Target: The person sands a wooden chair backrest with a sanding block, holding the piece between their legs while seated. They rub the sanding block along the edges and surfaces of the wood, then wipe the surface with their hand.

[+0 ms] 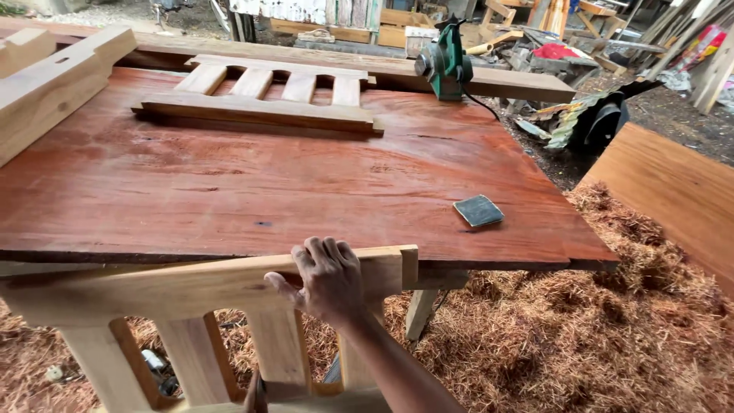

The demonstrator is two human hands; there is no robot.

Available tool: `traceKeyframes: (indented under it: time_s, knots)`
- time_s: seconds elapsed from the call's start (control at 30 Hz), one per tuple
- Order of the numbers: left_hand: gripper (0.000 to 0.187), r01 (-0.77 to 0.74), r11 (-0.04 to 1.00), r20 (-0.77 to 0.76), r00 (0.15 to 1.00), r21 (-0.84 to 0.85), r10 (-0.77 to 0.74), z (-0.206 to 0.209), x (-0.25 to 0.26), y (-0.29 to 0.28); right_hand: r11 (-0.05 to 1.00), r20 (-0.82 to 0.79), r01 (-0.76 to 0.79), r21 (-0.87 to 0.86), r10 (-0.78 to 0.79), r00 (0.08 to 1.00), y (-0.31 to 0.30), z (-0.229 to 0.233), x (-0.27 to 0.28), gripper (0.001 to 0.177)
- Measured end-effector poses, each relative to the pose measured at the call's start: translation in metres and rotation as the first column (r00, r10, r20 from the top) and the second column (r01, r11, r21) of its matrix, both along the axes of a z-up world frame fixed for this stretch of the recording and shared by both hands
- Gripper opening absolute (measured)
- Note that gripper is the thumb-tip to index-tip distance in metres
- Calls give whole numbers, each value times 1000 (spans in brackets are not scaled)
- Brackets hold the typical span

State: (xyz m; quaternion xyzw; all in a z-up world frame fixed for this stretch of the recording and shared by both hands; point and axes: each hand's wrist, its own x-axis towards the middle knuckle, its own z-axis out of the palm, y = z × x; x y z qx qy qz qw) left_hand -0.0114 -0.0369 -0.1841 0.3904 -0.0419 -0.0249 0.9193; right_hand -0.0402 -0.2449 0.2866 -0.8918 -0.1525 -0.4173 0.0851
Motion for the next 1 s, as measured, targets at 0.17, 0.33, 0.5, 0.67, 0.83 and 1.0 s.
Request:
traceKeyframes:
  time_s: [0.17,0.33,0.5,0.67,0.83,1.0]
  knots:
    - [54,-95,922,-134,979,376,156,138,-16,-15,1000,23,7,-8,-7,1000,1,0,0,58]
    - [60,-174,893,-112,964,415,239,186,-35,-25,1000,-1,24,-19,-24,1000,1,2,-4,58]
    - [73,-285,893,506,859,348,77,49,-4,-14,1000,10,13,-19,-13,1000,1,-2,3,62]
    - [46,-385,745,365,909,545,202,18,9,-17,1000,7,13,-17,-13,1000,0,-2,0,60]
    - [54,-475,449,452,877,757,165,47,-1,-18,1000,-11,20,1,-20,1000,2,1,-3,59]
    - [62,-532,61,525,845,845,105,76,-11,-7,1000,32,16,-3,-16,999,2,3,-3,57]
